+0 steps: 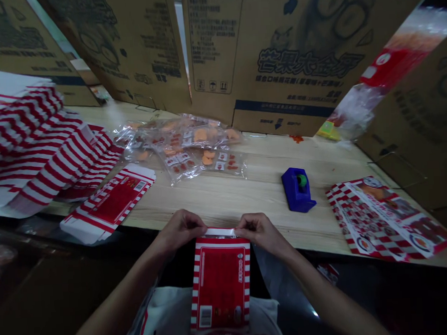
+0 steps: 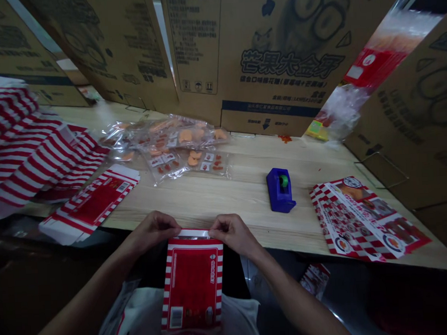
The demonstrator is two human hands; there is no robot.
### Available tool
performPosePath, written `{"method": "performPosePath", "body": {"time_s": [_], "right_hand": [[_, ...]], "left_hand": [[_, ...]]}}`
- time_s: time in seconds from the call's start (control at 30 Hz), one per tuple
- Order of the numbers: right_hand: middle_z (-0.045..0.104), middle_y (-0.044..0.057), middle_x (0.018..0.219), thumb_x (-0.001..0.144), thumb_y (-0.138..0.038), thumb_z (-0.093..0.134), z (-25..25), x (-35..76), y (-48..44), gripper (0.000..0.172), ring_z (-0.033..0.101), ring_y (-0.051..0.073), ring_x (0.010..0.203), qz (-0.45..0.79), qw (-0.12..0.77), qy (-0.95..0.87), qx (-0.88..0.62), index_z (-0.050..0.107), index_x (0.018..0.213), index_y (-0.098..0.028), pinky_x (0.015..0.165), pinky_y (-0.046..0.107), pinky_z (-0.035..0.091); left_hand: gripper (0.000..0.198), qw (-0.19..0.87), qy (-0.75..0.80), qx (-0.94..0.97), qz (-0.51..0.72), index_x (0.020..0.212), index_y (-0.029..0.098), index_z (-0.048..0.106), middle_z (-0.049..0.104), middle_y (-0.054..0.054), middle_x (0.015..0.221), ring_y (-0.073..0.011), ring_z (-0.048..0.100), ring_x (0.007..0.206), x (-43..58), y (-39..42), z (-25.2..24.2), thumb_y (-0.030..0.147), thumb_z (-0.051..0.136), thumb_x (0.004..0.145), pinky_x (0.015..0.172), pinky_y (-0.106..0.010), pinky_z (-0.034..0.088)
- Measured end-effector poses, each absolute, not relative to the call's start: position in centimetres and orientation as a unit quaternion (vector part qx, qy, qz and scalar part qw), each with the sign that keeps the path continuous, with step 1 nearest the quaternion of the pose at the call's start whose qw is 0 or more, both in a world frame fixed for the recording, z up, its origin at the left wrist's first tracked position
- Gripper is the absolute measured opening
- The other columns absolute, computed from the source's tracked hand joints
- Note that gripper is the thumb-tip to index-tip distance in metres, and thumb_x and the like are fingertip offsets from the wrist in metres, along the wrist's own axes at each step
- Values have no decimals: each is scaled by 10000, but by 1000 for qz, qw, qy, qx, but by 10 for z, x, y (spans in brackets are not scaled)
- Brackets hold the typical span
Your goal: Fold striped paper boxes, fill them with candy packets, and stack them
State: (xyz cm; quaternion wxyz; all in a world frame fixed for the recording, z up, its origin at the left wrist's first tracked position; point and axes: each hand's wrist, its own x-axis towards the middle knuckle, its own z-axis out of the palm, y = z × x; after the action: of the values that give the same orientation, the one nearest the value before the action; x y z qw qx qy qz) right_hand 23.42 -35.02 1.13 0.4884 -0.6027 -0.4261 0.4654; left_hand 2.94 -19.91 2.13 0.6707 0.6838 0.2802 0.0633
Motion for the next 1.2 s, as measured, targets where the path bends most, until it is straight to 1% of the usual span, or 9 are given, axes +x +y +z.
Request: {"method": "performPosePath", "body": {"time_s": [0.17,0.33,0.5,0.6,0.7,0.8,0.9,1.07,1.2], "right_hand": [[689,24,686,826,-368,662,15,235,-358,236,622,170,636,415,486,-471,-608,690,690,-178,589,275,480],[722,52,915,837,-292,678,11,229,-374,86,667,224,843,325,495,-545,-593,719,876,-227,758,348,511],[711,49,865,885,-208,595,-3,214,-380,126,665,205,803,255,522,-541,-608,677,790,-220,725,326,504],[697,42,843,887,-176,572,-9,203,-381,168,653,193,779,226,535,-517,-629,644,741,-218,715,312,491],[695,45,896,900,-182,557,-14,195,-384,157,653,195,839,202,544,-493,-648,647,778,-223,767,320,495],[693,61,1034,899,-202,572,-20,197,-390,124,639,211,985,205,533,-500,-652,676,955,-237,873,350,489],[648,87,1187,862,-248,622,-24,230,-396,264,601,231,1093,179,546,-476,-666,642,1125,-239,900,366,490],[644,94,1006,803,-403,607,-20,339,-411,253,602,216,888,-71,611,-228,-755,641,909,-176,706,319,491],[654,71,800,647,-481,680,-29,397,-417,346,579,207,709,-44,587,-165,-792,670,756,-154,616,310,451]], "left_hand": [[247,585,248,764,110,640,143,681,640,-26,641,-139,570,606,26,-205,31,326,636,799,576,-239,420],[151,517,173,823,158,791,162,701,680,-57,805,-164,624,746,19,-218,31,291,640,839,689,-267,465],[208,451,166,850,214,773,163,689,646,-59,756,-151,593,700,18,-237,15,208,530,900,663,-268,446],[138,475,219,817,242,792,168,694,580,-32,725,-150,552,684,24,-247,5,230,591,859,635,-265,424],[116,563,267,730,282,850,184,709,559,-17,761,-161,554,738,32,-252,-7,278,690,784,678,-274,442],[114,640,284,654,287,744,176,680,607,-33,833,-180,585,815,38,-254,-15,286,705,763,763,-295,454],[151,652,293,652,255,699,174,655,637,-35,829,-185,594,809,39,-250,-17,301,695,770,764,-288,445],[211,633,292,678,234,675,181,628,612,-23,785,-184,577,761,41,-242,-15,357,680,779,718,-276,435],[220,625,287,687,234,680,191,622,600,-18,773,-189,576,755,41,-244,-15,378,669,785,721,-283,432]]}}
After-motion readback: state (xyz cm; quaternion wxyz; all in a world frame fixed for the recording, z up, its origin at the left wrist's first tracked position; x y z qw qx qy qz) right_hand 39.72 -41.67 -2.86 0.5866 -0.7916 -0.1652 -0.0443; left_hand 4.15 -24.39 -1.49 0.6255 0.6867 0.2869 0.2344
